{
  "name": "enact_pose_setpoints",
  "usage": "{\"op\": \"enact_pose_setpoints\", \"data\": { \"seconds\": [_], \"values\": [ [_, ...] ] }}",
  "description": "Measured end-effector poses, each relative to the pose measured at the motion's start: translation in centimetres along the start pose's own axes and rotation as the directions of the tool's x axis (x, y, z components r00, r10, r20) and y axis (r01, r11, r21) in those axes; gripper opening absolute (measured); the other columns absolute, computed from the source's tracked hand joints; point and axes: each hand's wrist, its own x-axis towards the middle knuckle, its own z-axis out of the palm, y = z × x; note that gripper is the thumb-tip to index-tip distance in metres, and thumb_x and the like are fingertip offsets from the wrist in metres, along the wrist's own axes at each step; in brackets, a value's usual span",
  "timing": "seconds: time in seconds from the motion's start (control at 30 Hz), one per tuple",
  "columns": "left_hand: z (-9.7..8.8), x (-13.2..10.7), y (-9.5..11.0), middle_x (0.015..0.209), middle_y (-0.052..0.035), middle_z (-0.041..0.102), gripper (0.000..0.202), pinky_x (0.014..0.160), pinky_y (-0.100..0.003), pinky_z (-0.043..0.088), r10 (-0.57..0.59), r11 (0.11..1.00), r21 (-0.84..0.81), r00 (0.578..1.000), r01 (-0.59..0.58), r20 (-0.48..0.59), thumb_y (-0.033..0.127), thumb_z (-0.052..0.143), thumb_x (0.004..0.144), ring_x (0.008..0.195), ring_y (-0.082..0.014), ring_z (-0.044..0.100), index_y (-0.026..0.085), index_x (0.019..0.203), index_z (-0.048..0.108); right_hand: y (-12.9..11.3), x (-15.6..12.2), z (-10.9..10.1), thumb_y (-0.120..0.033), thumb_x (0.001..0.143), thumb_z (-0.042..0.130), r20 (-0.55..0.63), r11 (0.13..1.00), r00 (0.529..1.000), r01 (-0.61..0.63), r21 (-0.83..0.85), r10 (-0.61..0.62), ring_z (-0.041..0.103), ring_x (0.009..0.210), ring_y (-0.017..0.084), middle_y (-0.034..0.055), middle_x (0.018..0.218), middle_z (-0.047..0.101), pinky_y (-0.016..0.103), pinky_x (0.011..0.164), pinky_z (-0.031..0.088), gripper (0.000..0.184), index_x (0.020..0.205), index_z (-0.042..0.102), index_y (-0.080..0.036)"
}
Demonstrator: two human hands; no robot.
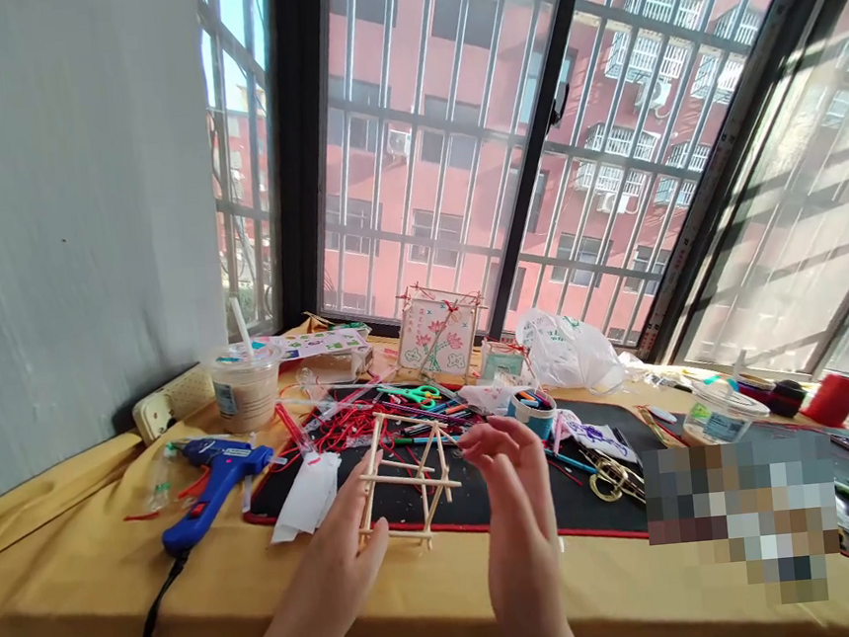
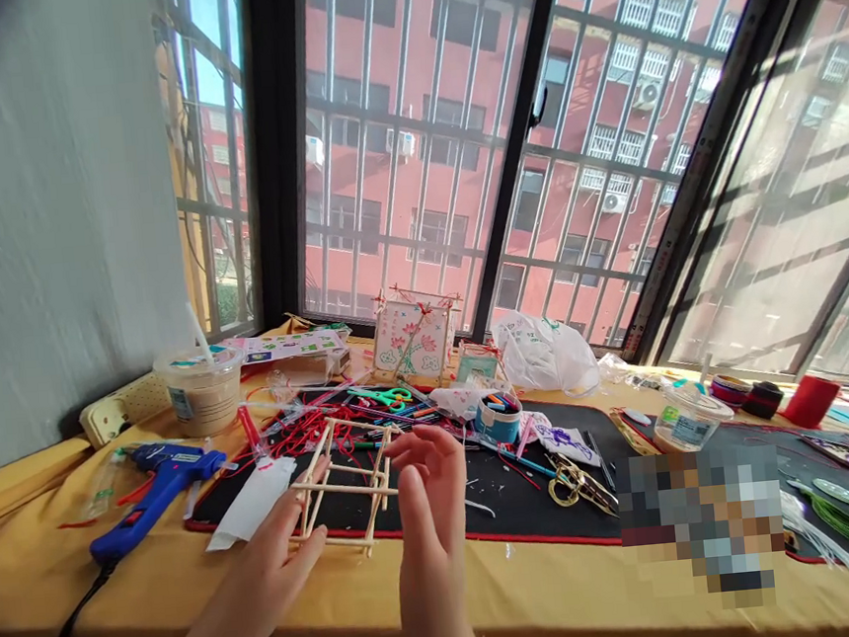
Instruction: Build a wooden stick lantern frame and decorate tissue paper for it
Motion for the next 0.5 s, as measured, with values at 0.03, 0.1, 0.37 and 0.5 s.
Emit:
{"op": "enact_pose_setpoints", "data": {
  "seconds": [0.03, 0.1, 0.37, 0.5],
  "values": [
    [0.0, 0.0, 0.0, 0.137, -0.0131, 0.042, 0.05, 0.105, -0.04, 0.032, -0.001, 1.0, -0.002, 1.0, 0.001, 0.001, 0.021, 0.035, 0.083, 0.128, -0.0224, 0.036, 0.013, 0.133, 0.034, 0.7, 0.7, 0.0, -0.045, 0.088, 0.036, 0.0, 1.0, 1.0, -0.011, -0.002, 0.011, 0.054, 0.095, 0.022, 0.0078, 0.098, 0.057, 0.039, 0.08, 0.045, 0.033, 0.112, 0.044, -0.025],
    [-0.1, -0.2, 0.0, 0.138, -0.0131, 0.041, 0.051, 0.106, -0.04, 0.031, -0.02, 1.0, 0.01, 1.0, 0.02, 0.016, 0.02, 0.034, 0.084, 0.128, -0.0221, 0.035, 0.013, 0.134, 0.033, 2.1, 2.4, -0.4, -0.041, 0.085, 0.043, 0.046, 0.997, 0.998, -0.035, -0.062, 0.038, 0.054, 0.087, 0.02, 0.0073, 0.093, 0.057, 0.034, 0.077, 0.045, 0.025, 0.098, 0.049, -0.021],
    [0.0, -0.8, -0.4, 0.14, -0.008, 0.038, 0.059, 0.103, -0.033, 0.034, 0.068, 0.996, 0.067, 0.997, -0.067, -0.024, 0.01, 0.035, 0.081, 0.128, -0.0182, 0.035, 0.019, 0.139, 0.025, 7.2, 9.7, -1.1, -0.051, 0.079, 0.05, 0.449, 0.986, 0.888, -0.024, -0.163, 0.096, 0.052, 0.07, 0.017, 0.0042, 0.079, 0.058, 0.03, 0.067, 0.043, 0.033, 0.082, 0.059, -0.019],
    [1.1, -1.0, -1.6, 0.139, -0.0034, 0.04, 0.065, 0.103, -0.029, 0.035, 0.172, 0.985, 0.044, 0.98, -0.169, -0.104, 0.007, 0.034, 0.083, 0.127, -0.0162, 0.036, 0.028, 0.141, 0.013, 10.2, 9.6, -0.7, -0.067, 0.077, 0.038, 0.539, 0.986, 0.826, -0.149, -0.076, 0.166, 0.052, 0.054, 0.015, 0.0031, 0.064, 0.057, 0.029, 0.054, 0.046, 0.054, 0.075, 0.057, -0.017]
  ]
}}
